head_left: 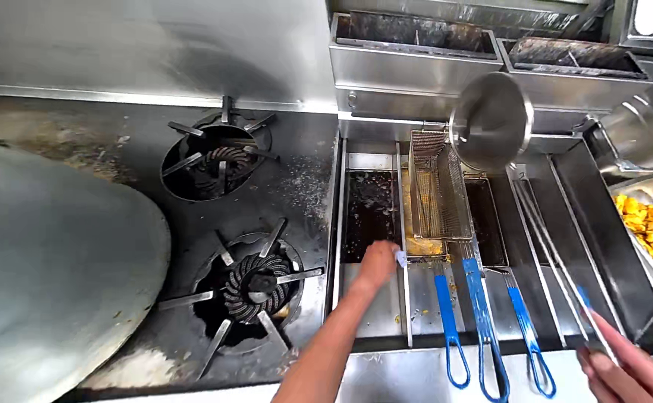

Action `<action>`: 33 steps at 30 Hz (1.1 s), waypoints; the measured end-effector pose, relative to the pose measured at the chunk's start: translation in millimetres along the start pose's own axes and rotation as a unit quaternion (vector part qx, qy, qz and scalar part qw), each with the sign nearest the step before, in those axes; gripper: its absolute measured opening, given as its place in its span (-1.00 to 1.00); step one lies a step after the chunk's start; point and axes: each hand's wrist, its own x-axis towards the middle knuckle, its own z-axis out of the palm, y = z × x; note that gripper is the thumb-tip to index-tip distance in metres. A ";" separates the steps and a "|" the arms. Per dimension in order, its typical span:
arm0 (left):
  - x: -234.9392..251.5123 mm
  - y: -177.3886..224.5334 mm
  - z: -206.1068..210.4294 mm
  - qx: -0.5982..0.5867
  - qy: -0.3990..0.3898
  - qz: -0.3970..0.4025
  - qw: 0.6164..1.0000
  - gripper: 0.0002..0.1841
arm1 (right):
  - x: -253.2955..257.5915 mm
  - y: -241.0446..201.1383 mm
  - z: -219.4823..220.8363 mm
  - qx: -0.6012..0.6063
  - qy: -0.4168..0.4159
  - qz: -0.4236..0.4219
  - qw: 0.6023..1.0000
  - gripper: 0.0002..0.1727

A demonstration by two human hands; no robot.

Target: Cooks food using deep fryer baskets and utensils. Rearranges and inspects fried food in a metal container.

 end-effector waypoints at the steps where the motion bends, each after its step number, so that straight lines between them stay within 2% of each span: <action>1: -27.8 0.3 3.3 -0.003 0.004 -0.011 1.000 -0.71 | 3.5 -16.1 13.7 -0.021 -0.003 0.015 1.000 -0.36; 4: -105.1 -10.7 23.9 -0.054 0.135 0.007 0.989 -0.67 | 15.2 -42.3 61.4 -0.045 -0.003 0.045 0.998 -0.38; 6: -150.9 -25.5 39.7 -0.091 0.247 0.052 0.963 -0.70 | 28.4 -35.0 98.1 -0.058 -0.008 0.031 0.998 -0.40; 8: -185.8 -42.0 50.7 -0.109 0.316 0.092 0.938 -0.71 | 43.7 -24.2 135.7 -0.102 -0.015 0.040 0.994 -0.41; 13: -234.7 -74.2 44.4 -0.156 0.370 0.127 0.907 -0.71 | 68.3 11.4 221.7 -0.223 -0.010 0.095 0.970 -0.39; 17: -257.8 -77.5 23.2 -0.269 0.374 0.122 0.879 -0.72 | 44.3 52.6 269.7 -0.256 -0.021 0.153 0.954 -0.35; 19: -266.5 -72.2 11.9 -0.345 0.369 0.111 0.856 -0.71 | 28.4 64.2 294.3 -0.199 -0.029 0.181 0.963 -0.31; 21: -274.8 -63.6 0.4 -0.436 0.357 0.078 0.822 -0.69 | 24.1 58.2 319.4 -0.083 -0.011 0.211 0.974 -0.32; 24: -284.1 -54.0 -14.9 -0.592 0.330 0.011 0.735 -0.67 | 46.8 14.6 332.0 0.080 -0.005 0.247 0.966 -0.51; 26: -291.0 -51.5 -21.1 -0.640 0.319 -0.012 0.699 -0.68 | 66.0 -22.4 325.9 0.116 -0.020 0.250 0.961 -0.60; 30: -307.3 -55.2 -20.8 -0.649 0.310 -0.012 0.695 -0.67 | 125.4 -56.1 319.2 0.228 0.006 0.235 0.945 -0.79; 33: -320.7 -60.1 -17.1 -0.647 0.310 -0.012 0.697 -0.68 | 146.5 -78.8 303.4 0.355 0.025 0.228 0.906 -0.90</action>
